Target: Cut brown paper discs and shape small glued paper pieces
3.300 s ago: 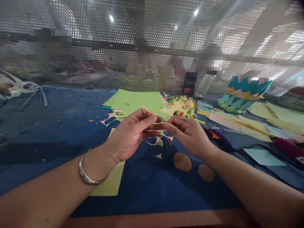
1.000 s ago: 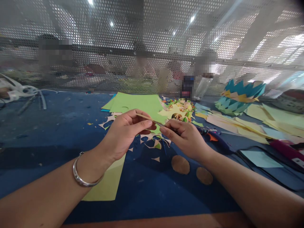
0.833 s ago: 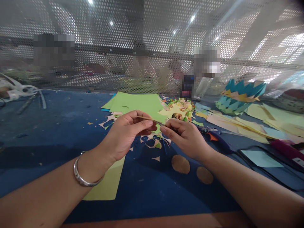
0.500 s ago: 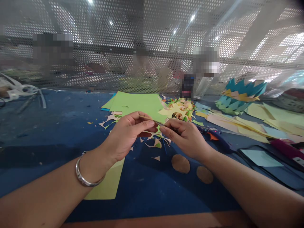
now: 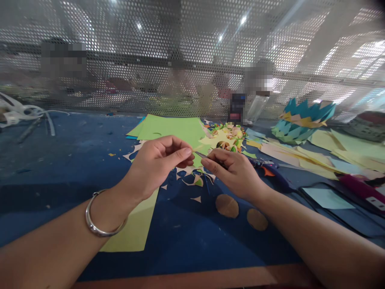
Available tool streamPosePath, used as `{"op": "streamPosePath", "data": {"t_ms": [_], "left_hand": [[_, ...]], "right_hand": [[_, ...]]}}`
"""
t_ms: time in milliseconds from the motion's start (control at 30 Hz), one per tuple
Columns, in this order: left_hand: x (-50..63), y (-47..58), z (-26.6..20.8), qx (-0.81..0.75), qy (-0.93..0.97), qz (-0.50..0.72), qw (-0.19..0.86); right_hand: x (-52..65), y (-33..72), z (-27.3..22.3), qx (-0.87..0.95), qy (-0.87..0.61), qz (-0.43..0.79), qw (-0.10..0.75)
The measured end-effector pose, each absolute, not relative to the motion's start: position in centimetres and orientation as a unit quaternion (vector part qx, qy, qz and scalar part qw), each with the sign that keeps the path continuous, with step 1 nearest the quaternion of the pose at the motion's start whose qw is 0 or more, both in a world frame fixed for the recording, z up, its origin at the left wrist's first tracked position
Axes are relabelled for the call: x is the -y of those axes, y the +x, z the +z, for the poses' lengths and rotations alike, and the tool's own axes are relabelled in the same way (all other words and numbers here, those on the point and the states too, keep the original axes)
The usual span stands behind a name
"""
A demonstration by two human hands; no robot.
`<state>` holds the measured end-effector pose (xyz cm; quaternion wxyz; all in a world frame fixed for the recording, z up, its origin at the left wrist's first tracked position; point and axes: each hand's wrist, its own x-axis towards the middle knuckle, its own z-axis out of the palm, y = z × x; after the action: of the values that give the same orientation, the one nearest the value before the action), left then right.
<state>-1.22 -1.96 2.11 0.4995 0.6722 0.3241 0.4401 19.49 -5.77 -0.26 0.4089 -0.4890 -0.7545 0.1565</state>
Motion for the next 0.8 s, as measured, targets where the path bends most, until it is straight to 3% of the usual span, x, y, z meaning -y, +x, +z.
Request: {"op": "streamPosePath", "data": {"t_ms": [167,433,600,800], "left_hand": [[1.9,-1.3,2.4,-0.333,0.684,0.444,0.473],[1.0,-1.5,1.9,-0.348,0.592,0.427,0.588],[1.2,-1.5,1.9,-0.348,0.645,0.405,0.547],[1.5,-1.4,1.7,-0.319,0.697,0.367,0.527]], "right_hand": [[5.9,19.6,-0.3,0.757,-0.487,0.156,0.407],[5.5,19.8,-0.7,0.710,-0.529,0.168,0.433],[5.7,19.7,-0.6,0.676,-0.498,0.232,0.492],[5.8,19.5,-0.6,0.673,-0.482,0.280,0.486]]}}
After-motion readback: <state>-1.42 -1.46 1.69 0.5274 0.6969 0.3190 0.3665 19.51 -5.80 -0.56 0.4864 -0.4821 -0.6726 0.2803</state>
